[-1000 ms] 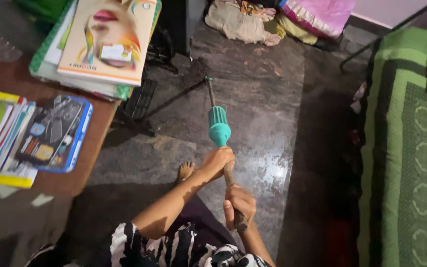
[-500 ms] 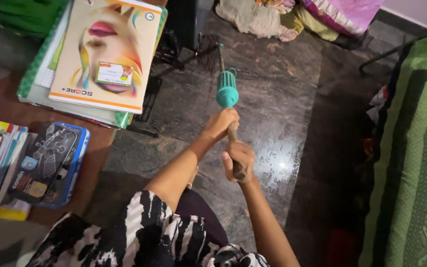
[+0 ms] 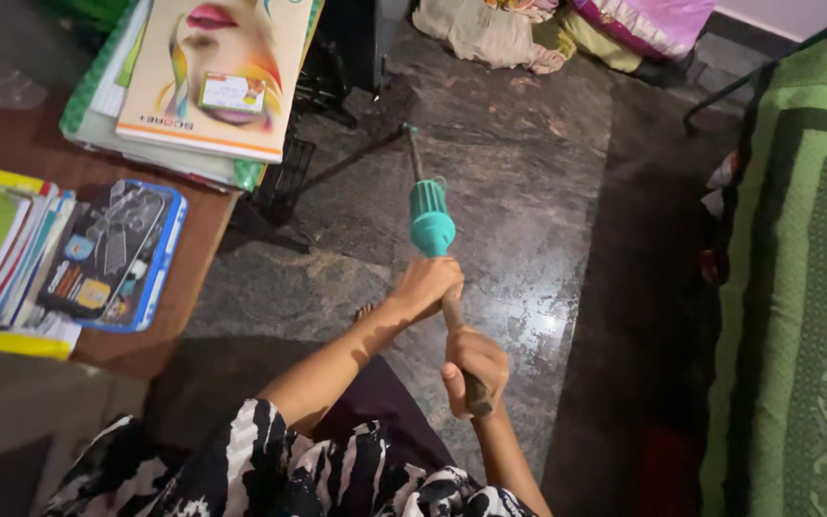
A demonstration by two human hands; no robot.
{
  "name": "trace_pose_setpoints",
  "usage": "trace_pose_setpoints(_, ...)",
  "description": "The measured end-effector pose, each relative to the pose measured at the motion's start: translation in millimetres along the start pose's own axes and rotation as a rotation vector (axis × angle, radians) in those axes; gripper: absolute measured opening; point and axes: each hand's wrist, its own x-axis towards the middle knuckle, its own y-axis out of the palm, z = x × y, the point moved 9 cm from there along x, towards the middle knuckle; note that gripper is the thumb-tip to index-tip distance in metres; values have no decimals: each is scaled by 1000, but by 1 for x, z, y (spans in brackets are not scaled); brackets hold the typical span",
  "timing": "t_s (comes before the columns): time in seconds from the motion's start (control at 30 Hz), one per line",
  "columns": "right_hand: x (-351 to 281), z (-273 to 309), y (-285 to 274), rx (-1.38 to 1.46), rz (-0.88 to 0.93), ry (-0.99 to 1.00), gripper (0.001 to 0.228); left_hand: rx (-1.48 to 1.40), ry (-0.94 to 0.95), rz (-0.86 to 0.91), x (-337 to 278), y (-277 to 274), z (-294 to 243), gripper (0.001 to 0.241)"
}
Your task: The person mops a tiled floor using a teal mop with a wooden handle. They move the mop back and forth across the floor surface in a bedroom setting.
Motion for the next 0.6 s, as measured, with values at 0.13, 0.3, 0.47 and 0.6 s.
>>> trace_pose_setpoints(0.13, -29, 26, 4, 21, 12, 16, 36, 22, -38, 27, -35, -2, -18, 7)
trace_pose_setpoints(0.3, -71, 65, 13, 8, 25, 5, 30, 12, 22, -15, -88, 3, -44, 7)
trace_pose_setpoints(0.47, -101, 123, -34, 26, -8, 87, 31, 67, -21, 65, -115, 46, -104, 5)
trace_pose_setpoints(0.6, -105, 168, -75, 54, -132, 157, 39, -44, 95, 29, -118, 45, -168, 5)
